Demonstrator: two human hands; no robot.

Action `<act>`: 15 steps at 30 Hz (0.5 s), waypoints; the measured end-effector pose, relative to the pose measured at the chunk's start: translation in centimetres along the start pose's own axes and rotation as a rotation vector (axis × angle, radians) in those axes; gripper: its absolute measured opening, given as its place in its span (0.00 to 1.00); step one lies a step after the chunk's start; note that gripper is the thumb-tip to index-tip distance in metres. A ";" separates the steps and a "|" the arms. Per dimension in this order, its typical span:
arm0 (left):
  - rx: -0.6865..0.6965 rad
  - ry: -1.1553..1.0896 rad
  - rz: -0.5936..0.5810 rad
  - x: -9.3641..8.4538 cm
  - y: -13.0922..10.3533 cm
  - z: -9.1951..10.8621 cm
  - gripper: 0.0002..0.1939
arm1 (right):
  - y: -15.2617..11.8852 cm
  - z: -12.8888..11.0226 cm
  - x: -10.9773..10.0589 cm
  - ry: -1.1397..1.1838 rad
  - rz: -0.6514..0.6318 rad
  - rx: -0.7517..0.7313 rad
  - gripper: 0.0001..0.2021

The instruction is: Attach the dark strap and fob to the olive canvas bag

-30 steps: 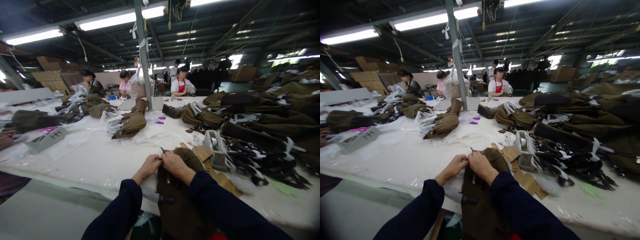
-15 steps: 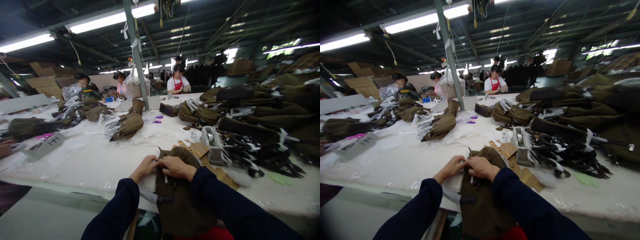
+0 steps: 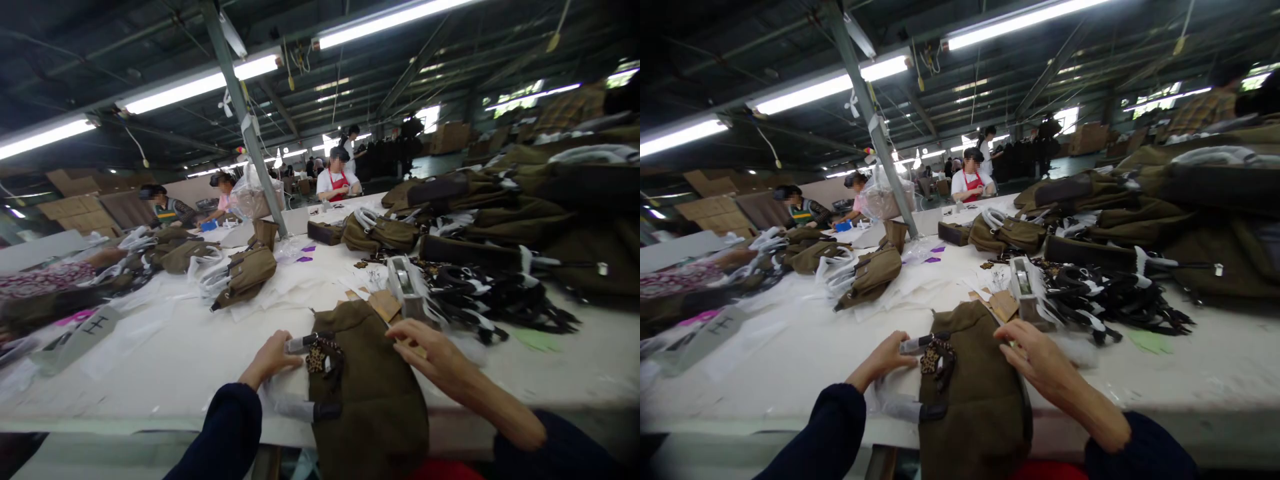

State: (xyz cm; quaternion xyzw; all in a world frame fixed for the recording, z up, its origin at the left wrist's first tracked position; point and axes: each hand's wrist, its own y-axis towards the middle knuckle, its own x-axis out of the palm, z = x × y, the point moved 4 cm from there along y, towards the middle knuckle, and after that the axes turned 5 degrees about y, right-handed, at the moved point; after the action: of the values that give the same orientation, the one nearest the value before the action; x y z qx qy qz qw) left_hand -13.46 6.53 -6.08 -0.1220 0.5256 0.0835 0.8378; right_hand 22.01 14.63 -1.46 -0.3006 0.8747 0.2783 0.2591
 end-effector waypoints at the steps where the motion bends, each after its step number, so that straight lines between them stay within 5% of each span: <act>1: -0.015 0.036 -0.012 0.3 0.1 -0.1 0.14 | -1.0 0.5 0.2 0.013 -0.006 0.016 0.10; 4: 0.023 0.097 -0.047 0.2 0.0 0.9 0.07 | -3.5 1.2 0.1 0.078 0.033 0.067 0.11; 7: 0.108 0.095 -0.069 -1.9 -1.2 3.5 0.02 | -5.1 1.2 -0.8 0.193 0.090 0.145 0.13; 15: 0.384 0.078 0.007 -13.2 -5.5 12.3 0.03 | -7.7 2.0 -1.5 0.520 0.187 0.315 0.12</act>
State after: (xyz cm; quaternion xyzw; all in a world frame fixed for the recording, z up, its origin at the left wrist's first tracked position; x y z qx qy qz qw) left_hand -7.16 4.68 11.58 0.0385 0.5644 -0.0202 0.8244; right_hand 28.75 11.37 -4.54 -0.2363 0.9677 0.0759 0.0435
